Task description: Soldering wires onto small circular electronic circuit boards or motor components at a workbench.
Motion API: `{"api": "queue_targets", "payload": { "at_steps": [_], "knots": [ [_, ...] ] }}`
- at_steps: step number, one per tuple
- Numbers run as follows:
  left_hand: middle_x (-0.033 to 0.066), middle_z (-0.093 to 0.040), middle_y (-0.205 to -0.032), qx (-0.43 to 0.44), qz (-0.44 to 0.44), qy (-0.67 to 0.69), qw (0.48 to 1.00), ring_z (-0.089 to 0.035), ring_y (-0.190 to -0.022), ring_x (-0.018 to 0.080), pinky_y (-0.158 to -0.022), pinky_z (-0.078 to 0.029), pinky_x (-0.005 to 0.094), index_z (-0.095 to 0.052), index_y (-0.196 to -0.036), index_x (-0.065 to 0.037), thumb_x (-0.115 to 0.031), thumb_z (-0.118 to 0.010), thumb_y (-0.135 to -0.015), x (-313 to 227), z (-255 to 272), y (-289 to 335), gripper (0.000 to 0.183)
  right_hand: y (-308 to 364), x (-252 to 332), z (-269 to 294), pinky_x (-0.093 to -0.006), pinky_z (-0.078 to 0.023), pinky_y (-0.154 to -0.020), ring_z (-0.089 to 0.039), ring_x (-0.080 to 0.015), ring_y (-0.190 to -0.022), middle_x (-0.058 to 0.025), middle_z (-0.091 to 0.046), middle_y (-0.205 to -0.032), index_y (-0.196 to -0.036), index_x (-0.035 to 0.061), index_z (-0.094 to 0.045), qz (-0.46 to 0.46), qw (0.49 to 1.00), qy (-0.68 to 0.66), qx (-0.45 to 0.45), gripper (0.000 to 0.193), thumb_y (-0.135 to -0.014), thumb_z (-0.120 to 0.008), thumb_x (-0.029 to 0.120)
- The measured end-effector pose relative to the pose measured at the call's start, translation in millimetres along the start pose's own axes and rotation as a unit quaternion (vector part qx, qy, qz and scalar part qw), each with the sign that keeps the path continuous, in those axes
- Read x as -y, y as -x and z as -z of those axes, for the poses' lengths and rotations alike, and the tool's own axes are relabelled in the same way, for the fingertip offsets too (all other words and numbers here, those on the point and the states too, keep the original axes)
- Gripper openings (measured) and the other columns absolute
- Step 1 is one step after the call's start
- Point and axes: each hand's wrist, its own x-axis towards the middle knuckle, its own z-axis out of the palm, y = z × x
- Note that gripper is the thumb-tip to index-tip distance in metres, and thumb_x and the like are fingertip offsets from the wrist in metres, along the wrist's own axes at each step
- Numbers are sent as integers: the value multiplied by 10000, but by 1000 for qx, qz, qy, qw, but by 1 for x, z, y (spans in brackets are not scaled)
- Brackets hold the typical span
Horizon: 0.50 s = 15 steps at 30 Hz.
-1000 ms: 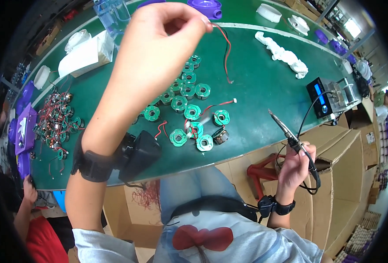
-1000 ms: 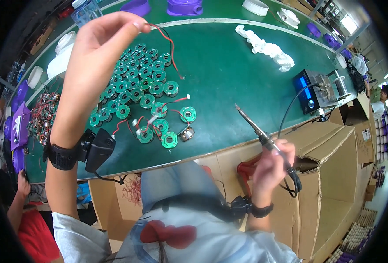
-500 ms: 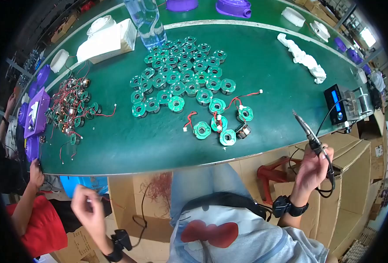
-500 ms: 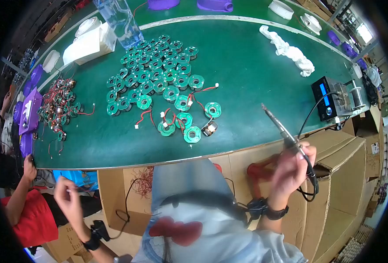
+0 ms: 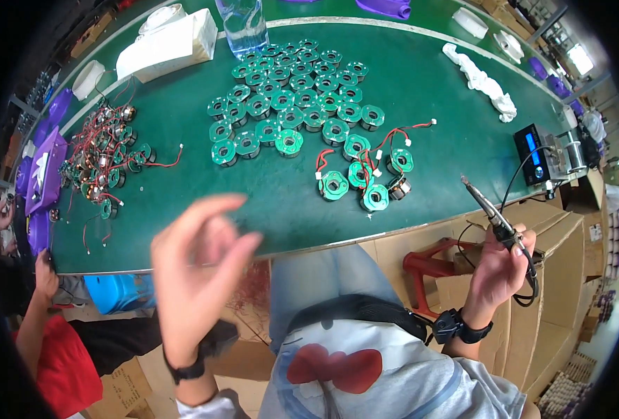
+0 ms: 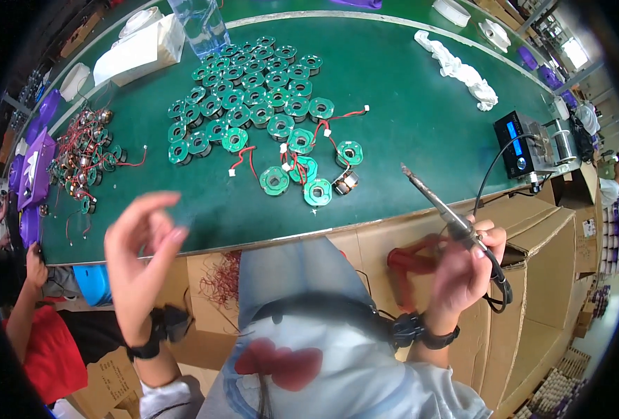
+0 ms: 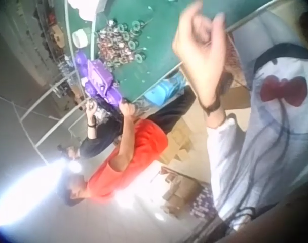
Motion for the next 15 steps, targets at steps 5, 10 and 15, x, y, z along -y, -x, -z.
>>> {"api": "queue_targets", "payload": {
  "at_steps": [5,10,15],
  "knots": [
    [-8,-541,-655,10,-191,5,982,-395,-532,17,-453,-271,160,-599,-887,-30,45,-609,-673,-28,-48,-48,227,8,-2,-24,-294,-346,-680,-345,-168,-720,-43,-385,-740,-811,63,-399,0,1000,12,-5,185,-705,-539,121],
    [21,-575,-669,-49,-243,-38,968,-461,-538,50,-471,-320,171,-605,-786,-7,46,-569,-704,-27,-43,-61,104,15,-8,-38,-282,-315,-597,-346,-159,-630,-38,-389,-674,-776,53,-428,-23,996,33,79,203,-680,-584,139],
    [28,-567,-629,-58,-262,-79,960,-490,-551,72,-473,-328,194,-584,-750,-2,21,-553,-712,-26,-36,-68,54,12,-28,-52,-295,-331,-564,-395,-170,-603,-73,-450,-669,-769,19,-459,-46,990,13,132,156,-675,-581,44]
  ]
}}
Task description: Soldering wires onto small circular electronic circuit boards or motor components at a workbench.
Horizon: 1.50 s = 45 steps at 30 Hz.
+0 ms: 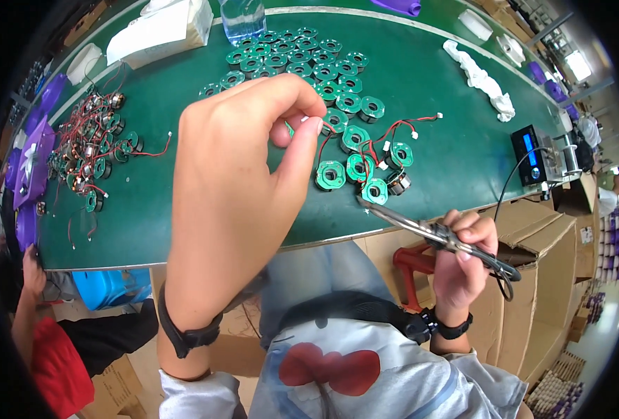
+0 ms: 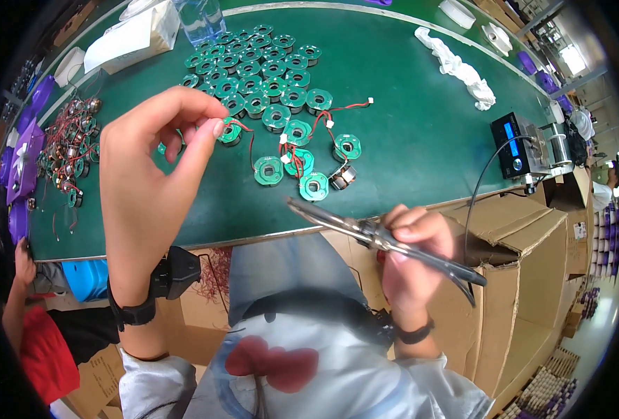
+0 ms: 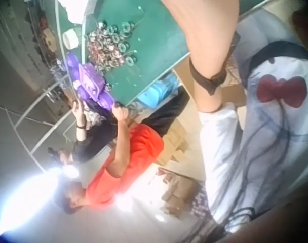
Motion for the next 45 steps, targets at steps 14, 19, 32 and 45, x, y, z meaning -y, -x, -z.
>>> {"api": "queue_targets", "payload": {
  "at_steps": [14,19,32,45],
  "knots": [
    [7,-524,-587,21,36,-7,999,-430,-524,55,-474,-318,185,-553,-699,3,18,-555,-700,-2,13,10,15,-1,-40,-11,-264,-319,-613,-387,-157,-662,-66,-461,-714,-778,13,-460,6,1000,14,2,122,-680,-531,-4],
    [6,-521,-584,24,32,0,999,-425,-520,51,-473,-319,181,-551,-694,7,20,-552,-697,-1,14,11,13,0,-40,-13,-244,-350,-612,-435,-151,-670,-79,-496,-726,-786,-6,-480,7,1000,10,10,132,-682,-531,-70],
    [4,-522,-580,27,43,7,999,-425,-513,50,-469,-321,181,-558,-682,2,28,-559,-672,-3,16,13,28,1,-39,-15,-224,-366,-609,-452,-133,-676,-76,-501,-721,-786,-10,-492,-4,999,45,18,136,-679,-521,-89],
    [10,-534,-604,42,51,0,998,-428,-528,45,-481,-338,178,-559,-704,19,43,-549,-678,-3,16,13,36,0,-40,-14,-209,-377,-587,-462,-124,-659,-79,-500,-719,-777,-17,-485,2,998,58,28,139,-673,-521,-101]
  ]
}}
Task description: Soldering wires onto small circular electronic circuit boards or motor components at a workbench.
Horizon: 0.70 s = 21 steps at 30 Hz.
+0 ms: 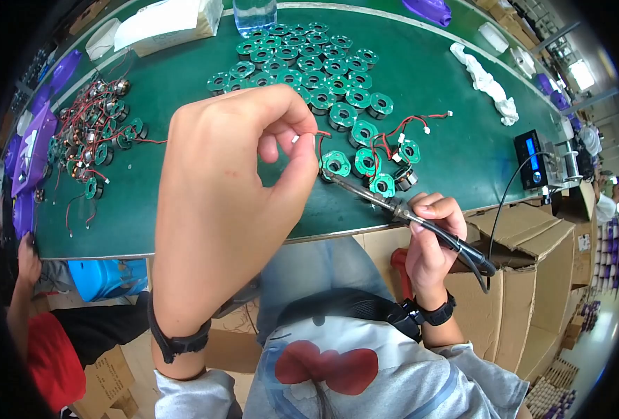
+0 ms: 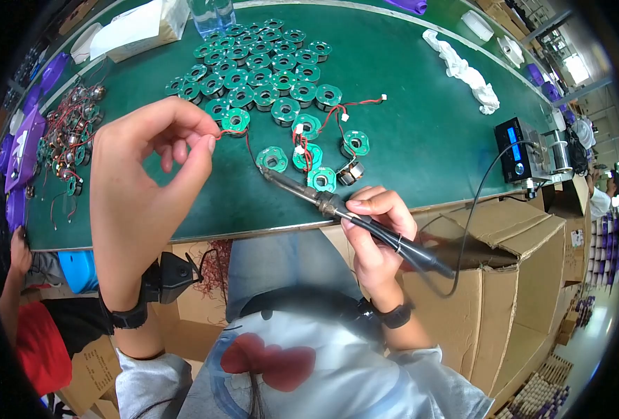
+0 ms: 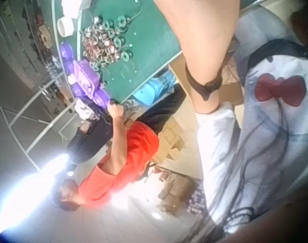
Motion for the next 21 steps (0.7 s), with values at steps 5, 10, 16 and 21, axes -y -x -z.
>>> {"api": "queue_targets", "payload": {
  "at_steps": [5,10,16,21],
  "knots": [
    [9,-534,-608,3,5,-1,1000,-428,-531,43,-484,-338,175,-556,-705,20,38,-549,-691,0,1,0,25,0,0,-1,-206,-376,-583,-462,-124,-658,-80,-500,-719,-776,-17,-484,-9,1000,-2,0,143,-671,-516,-108],
    [12,-534,-615,0,9,-4,1000,-428,-540,45,-491,-339,175,-556,-710,20,39,-545,-697,-2,5,0,26,0,1,-2,-217,-374,-599,-457,-132,-665,-81,-497,-717,-777,-16,-484,-5,1000,-16,-8,133,-678,-518,-97],
    [14,-532,-620,24,28,-23,999,-430,-549,53,-503,-338,178,-559,-713,18,41,-540,-699,-3,14,4,32,0,1,-1,-244,-372,-650,-456,-143,-688,-82,-499,-721,-781,-16,-488,-6,999,-36,-28,133,-675,-526,-86],
    [16,-535,-621,20,15,-25,999,-430,-544,55,-495,-337,181,-560,-713,15,39,-545,-698,0,12,5,32,0,-1,-2,-237,-375,-642,-463,-141,-691,-81,-506,-725,-782,-18,-495,-12,1000,-4,-28,138,-671,-530,-91]
  ]
}}
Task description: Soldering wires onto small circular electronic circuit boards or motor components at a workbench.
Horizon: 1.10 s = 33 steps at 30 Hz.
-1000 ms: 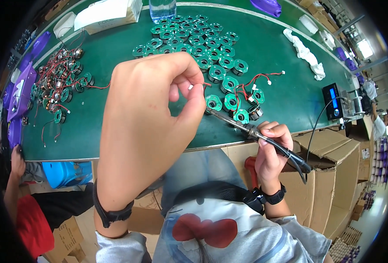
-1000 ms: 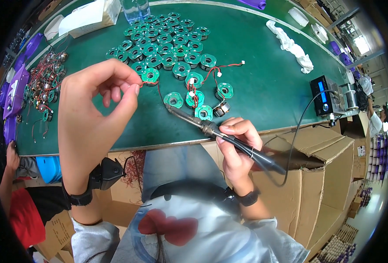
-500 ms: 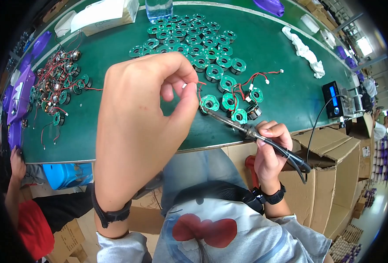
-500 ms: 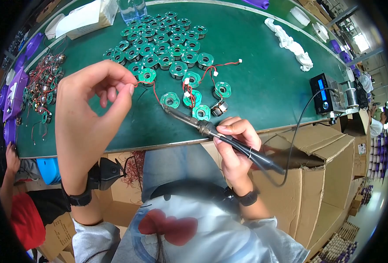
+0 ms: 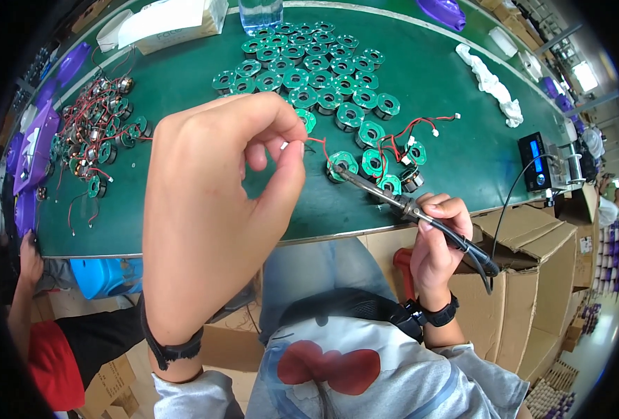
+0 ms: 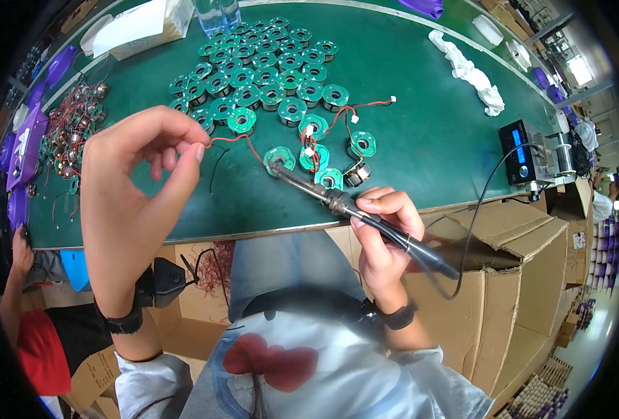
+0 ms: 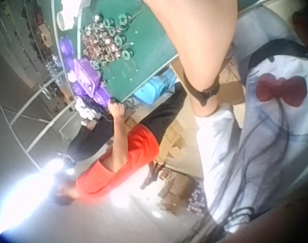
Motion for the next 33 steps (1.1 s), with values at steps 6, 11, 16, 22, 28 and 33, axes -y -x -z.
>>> {"api": "queue_targets", "payload": {
  "at_steps": [6,11,16,22,28,33],
  "knots": [
    [19,-539,-622,-4,-4,1,1000,-431,-539,55,-490,-336,182,-559,-713,13,38,-545,-697,1,2,0,33,0,0,-1,-227,-375,-621,-464,-133,-683,-79,-509,-725,-787,-19,-500,-3,1000,19,13,138,-672,-536,-86],
    [21,-539,-622,-15,-28,13,999,-435,-533,64,-484,-335,184,-555,-707,11,40,-552,-686,5,1,1,36,0,0,-1,-230,-374,-627,-465,-138,-687,-82,-510,-727,-783,-16,-498,1,999,35,19,139,-667,-537,-82],
    [24,-536,-616,-29,-44,21,998,-437,-522,72,-476,-333,190,-556,-710,7,42,-563,-670,8,-2,1,54,0,0,0,-237,-370,-633,-464,-143,-690,-85,-509,-738,-788,-10,-489,9,999,41,14,139,-671,-533,-72],
    [25,-535,-611,-43,-52,12,998,-446,-523,73,-475,-337,193,-561,-707,5,44,-563,-663,11,0,3,59,1,2,-3,-216,-339,-583,-427,-137,-679,-73,-478,-730,-793,-2,-471,-4,999,48,24,109,-700,-528,-8],
    [28,-534,-608,-44,-30,5,999,-449,-522,76,-474,-340,196,-559,-703,6,46,-560,-658,11,-3,5,60,2,3,-3,-227,-330,-603,-419,-144,-701,-62,-465,-739,-790,11,-460,-12,997,69,24,106,-712,-527,37],
    [28,-530,-603,-53,-39,5,998,-441,-513,82,-471,-338,199,-550,-689,5,37,-559,-655,12,-1,5,48,2,3,-4,-234,-335,-609,-428,-152,-710,-66,-466,-746,-792,9,-457,-16,997,68,22,108,-718,-529,40]
  ]
}}
